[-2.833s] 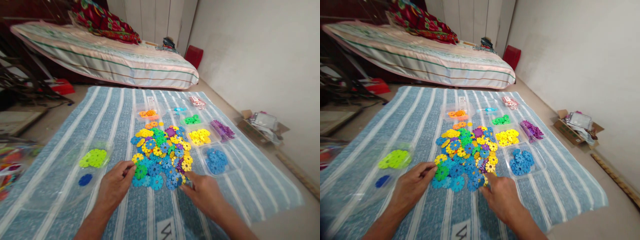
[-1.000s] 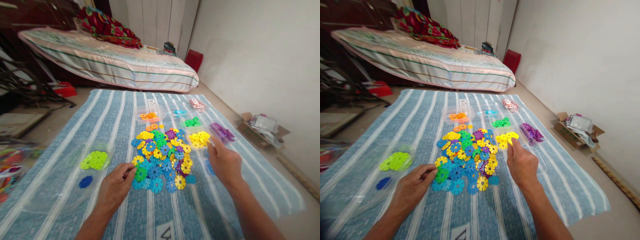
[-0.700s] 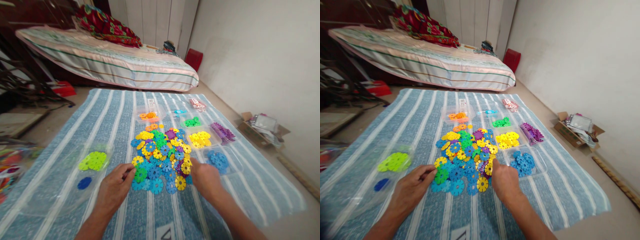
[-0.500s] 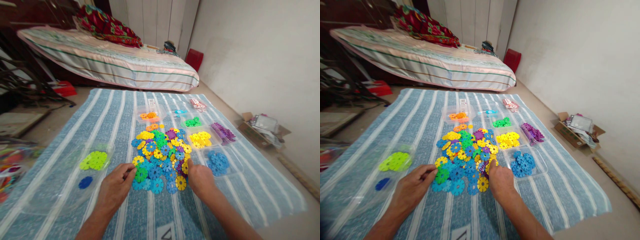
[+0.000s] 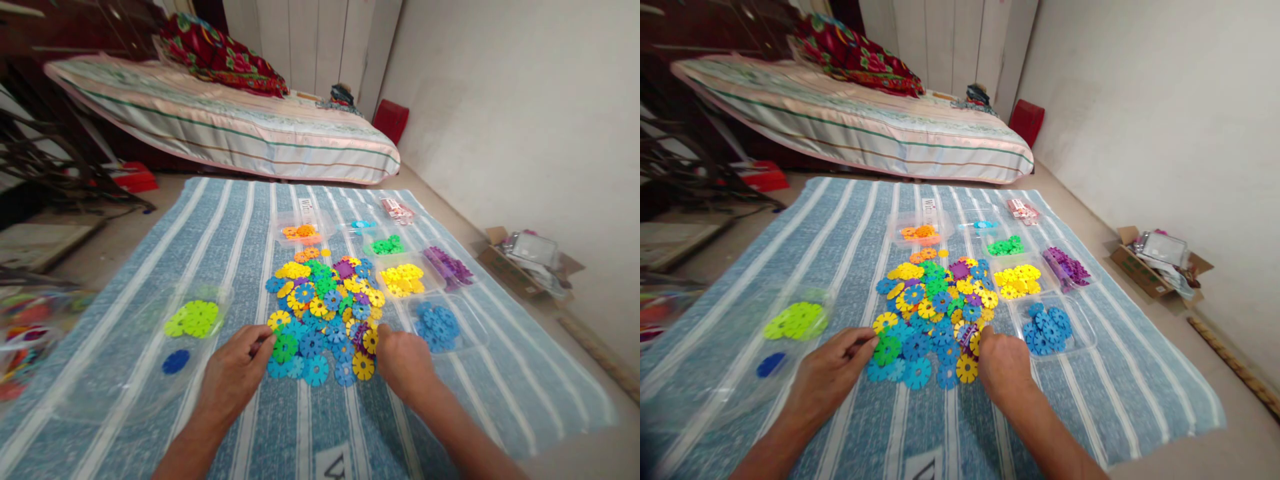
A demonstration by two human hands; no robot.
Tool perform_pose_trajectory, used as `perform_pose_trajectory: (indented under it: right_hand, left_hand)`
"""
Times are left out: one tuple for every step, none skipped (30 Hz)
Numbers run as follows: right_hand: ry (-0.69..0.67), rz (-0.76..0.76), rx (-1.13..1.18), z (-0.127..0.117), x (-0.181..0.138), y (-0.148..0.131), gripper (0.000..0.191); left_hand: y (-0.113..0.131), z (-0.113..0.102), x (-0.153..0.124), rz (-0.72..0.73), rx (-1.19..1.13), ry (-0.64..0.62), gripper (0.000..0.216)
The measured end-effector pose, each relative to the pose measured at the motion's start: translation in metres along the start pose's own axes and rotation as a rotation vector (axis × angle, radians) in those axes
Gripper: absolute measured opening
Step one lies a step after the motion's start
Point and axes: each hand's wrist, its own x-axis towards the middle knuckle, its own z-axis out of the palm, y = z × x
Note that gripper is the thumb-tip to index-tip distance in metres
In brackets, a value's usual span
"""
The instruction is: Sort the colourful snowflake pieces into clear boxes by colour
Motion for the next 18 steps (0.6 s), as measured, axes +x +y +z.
perform_pose_trajectory:
  right_hand:
    - [0.025,-0.003,-0.002,-0.003,0.0,0.004,0.016]
    - [0.057,-0.004,-0.005,-0.008,0.002,0.009,0.016]
    - [0.094,-0.001,-0.008,-0.013,0.004,0.015,0.016]
    - [0.136,0.015,-0.013,-0.02,0.006,0.022,0.017]
    - [0.186,0.054,-0.017,-0.026,0.01,0.029,0.018]
    - [0.243,0.114,-0.019,-0.032,0.013,0.036,0.021]
    - [0.3,0.188,-0.021,-0.038,0.016,0.042,0.023]
    - [0.348,0.262,-0.022,-0.042,0.018,0.046,0.026]
    - [0.374,0.311,-0.019,-0.044,0.018,0.047,0.029]
    - [0.368,0.318,-0.011,-0.044,0.018,0.046,0.031]
    - [0.324,0.278,0.003,-0.043,0.016,0.043,0.032]
    - [0.252,0.207,0.022,-0.039,0.013,0.037,0.031]
    - [0.167,0.129,0.046,-0.035,0.009,0.03,0.03]
    - [0.085,0.061,0.07,-0.03,0.006,0.023,0.029]
    - [0.016,0.011,0.091,-0.024,0.002,0.015,0.028]
    - [-0.032,-0.016,0.106,-0.018,-0.001,0.008,0.028]
    - [-0.063,-0.022,0.115,-0.013,-0.003,0.003,0.028]
    - [-0.08,-0.018,0.121,-0.009,-0.005,-0.002,0.029]
  left_hand:
    - [0.0,0.0,0.0,0.0,0.002,0.001,0.029]
    - [0.0,0.0,0.0,0.0,0.005,0.002,0.029]
    - [0.0,0.0,0.0,-0.002,0.006,0.004,0.029]
    - [0.0,0.0,0.0,-0.003,0.007,0.004,0.029]
    - [0.001,0.0,0.001,-0.005,0.006,0.005,0.03]
    - [0.002,0.0,0.001,-0.007,0.003,0.003,0.03]
    - [0.003,-0.001,0.001,-0.009,0.001,0.003,0.03]
    - [0.004,-0.001,0.001,-0.01,0.0,0.0,0.03]
    - [0.004,-0.002,0.001,-0.012,0.0,-0.003,0.03]
    - [0.005,-0.002,0.001,-0.014,0.0,-0.004,0.031]
    - [0.005,-0.003,0.001,-0.016,0.001,-0.004,0.031]
    - [0.006,-0.003,0.002,-0.018,0.002,-0.004,0.031]
    - [0.006,-0.003,0.002,-0.02,0.002,-0.002,0.031]
    - [0.005,-0.003,0.001,-0.019,0.002,0.001,0.031]
    - [0.005,-0.003,0.001,-0.017,0.001,0.005,0.03]
    - [0.005,-0.003,0.001,-0.013,0.001,0.006,0.03]
    - [0.005,-0.003,0.001,-0.01,0.0,0.005,0.03]
    - [0.005,-0.003,0.001,-0.009,-0.001,0.004,0.03]
